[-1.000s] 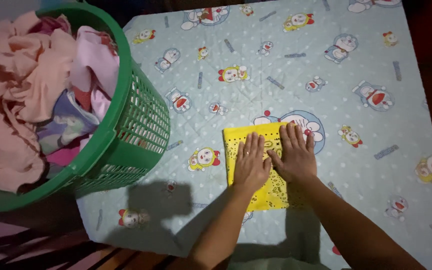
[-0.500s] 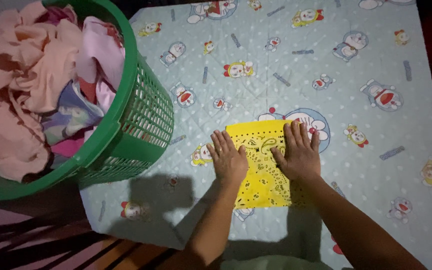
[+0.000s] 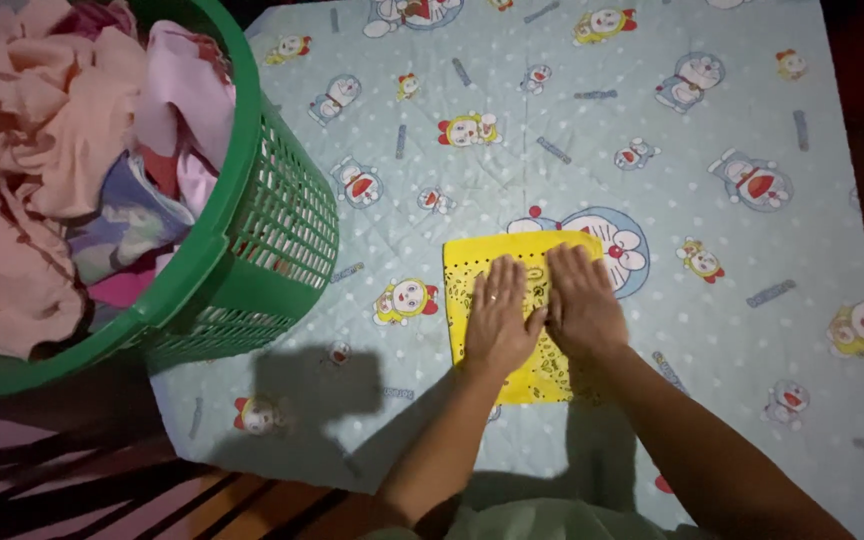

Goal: The person folds a yellow bandana on a table by first smoothing it out, folding it into a triangle, and then repeatedly folding the corners and sides inward until it reaches a small square shape.

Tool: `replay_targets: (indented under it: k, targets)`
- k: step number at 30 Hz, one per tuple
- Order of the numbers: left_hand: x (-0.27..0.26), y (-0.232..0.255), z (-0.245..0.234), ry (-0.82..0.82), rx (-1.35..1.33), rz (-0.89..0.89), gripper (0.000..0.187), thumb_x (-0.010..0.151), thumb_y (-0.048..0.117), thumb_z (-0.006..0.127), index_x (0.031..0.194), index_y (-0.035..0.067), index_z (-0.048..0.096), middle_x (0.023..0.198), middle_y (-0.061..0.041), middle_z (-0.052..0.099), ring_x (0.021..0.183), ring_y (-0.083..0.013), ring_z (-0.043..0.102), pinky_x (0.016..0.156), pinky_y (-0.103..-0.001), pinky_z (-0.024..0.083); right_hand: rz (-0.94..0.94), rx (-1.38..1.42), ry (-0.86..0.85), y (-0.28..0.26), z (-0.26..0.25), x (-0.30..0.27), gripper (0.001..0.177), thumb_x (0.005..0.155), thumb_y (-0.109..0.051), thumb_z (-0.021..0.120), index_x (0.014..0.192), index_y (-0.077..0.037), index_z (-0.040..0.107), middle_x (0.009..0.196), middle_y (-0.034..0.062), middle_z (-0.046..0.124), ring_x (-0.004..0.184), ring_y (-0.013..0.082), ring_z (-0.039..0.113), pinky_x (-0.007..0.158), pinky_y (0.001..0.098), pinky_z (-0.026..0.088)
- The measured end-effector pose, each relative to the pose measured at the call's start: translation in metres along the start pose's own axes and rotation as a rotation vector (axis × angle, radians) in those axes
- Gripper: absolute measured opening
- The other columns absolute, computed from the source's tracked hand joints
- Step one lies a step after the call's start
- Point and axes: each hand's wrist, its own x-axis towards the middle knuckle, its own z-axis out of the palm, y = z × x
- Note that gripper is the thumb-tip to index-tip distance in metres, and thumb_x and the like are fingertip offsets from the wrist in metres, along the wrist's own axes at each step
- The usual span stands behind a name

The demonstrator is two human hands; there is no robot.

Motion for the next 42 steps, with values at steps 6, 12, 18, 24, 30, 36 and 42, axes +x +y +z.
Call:
replay_targets:
  k: [6, 12, 18, 24, 30, 36, 42]
  targets:
    - [-0.020, -0.010, -0.013, 0.071, 0.028, -0.026, 0.084, 0.100, 0.055, 0.048, 0.158, -0.002, 0.029, 0.166, -0.025, 0.026, 0.156, -0.0354, 0.020, 0.126, -0.050, 0.012, 0.168, -0.004, 0.065, -0.002, -0.005, -0.016, 0.087, 0.097, -0.058, 0.042, 0.160, -0.001, 0.023, 0.167, 0.0229, 0.020, 0.158, 0.0358, 0.010, 0.125, 0.0513, 0.006]
    - [-0.048, -0.016, -0.013, 0.023, 0.116, 0.082, 0.084, 0.101, 0.056, 0.046, 0.159, -0.002, 0.028, 0.166, -0.026, 0.026, 0.155, -0.0376, 0.021, 0.126, -0.053, 0.013, 0.140, 0.033, 0.035, -0.001, -0.019, -0.045, 0.087, 0.097, -0.059, 0.042, 0.161, -0.004, 0.023, 0.167, 0.0219, 0.019, 0.157, 0.0357, 0.009, 0.123, 0.0553, 0.003]
    - [-0.081, -0.012, -0.021, -0.001, 0.147, 0.181, 0.083, 0.101, 0.056, 0.047, 0.160, -0.001, 0.030, 0.166, -0.023, 0.029, 0.155, -0.0373, 0.022, 0.125, -0.055, 0.013, 0.102, 0.033, 0.031, 0.003, -0.022, -0.078, 0.086, 0.096, -0.060, 0.041, 0.161, -0.005, 0.025, 0.166, 0.0216, 0.025, 0.156, 0.0367, 0.014, 0.123, 0.0576, 0.003]
    - [-0.107, -0.013, -0.029, -0.055, -0.082, 0.364, 0.088, 0.089, 0.061, 0.061, 0.154, 0.005, 0.042, 0.161, -0.021, 0.036, 0.151, -0.0364, 0.027, 0.122, -0.058, 0.016, 0.008, -0.021, 0.015, 0.002, -0.026, -0.109, 0.082, 0.097, -0.061, 0.042, 0.160, -0.010, 0.029, 0.165, 0.0201, 0.027, 0.156, 0.0368, 0.018, 0.123, 0.0593, 0.010]
    - [-0.114, -0.017, -0.016, 0.071, -0.044, 0.517, 0.037, 0.098, 0.027, 0.072, 0.132, 0.012, 0.069, 0.144, -0.011, 0.064, 0.143, -0.0263, 0.054, 0.122, -0.048, 0.039, -0.245, 0.120, -0.065, 0.001, -0.037, -0.115, 0.084, 0.089, -0.062, 0.058, 0.153, -0.011, 0.039, 0.159, 0.0147, 0.038, 0.151, 0.0342, 0.026, 0.122, 0.0557, 0.015]
    - [-0.112, 0.001, -0.022, 0.064, -0.175, 0.447, 0.044, 0.087, 0.003, 0.062, 0.130, 0.006, 0.067, 0.142, -0.014, 0.064, 0.139, -0.0283, 0.054, 0.120, -0.048, 0.039, -0.243, 0.323, -0.083, -0.008, -0.039, -0.110, 0.077, 0.084, -0.045, 0.073, 0.147, -0.009, 0.049, 0.153, 0.0167, 0.046, 0.148, 0.0366, 0.033, 0.122, 0.0542, 0.021]
    - [-0.120, -0.012, -0.037, 0.007, -0.195, 0.370, 0.056, 0.083, -0.005, 0.056, 0.138, 0.005, 0.063, 0.148, -0.015, 0.059, 0.142, -0.0288, 0.052, 0.119, -0.045, 0.037, -0.220, 0.347, -0.113, -0.008, -0.040, -0.109, 0.069, 0.084, -0.039, 0.073, 0.144, -0.010, 0.054, 0.154, 0.0157, 0.047, 0.149, 0.0367, 0.033, 0.122, 0.0533, 0.022]
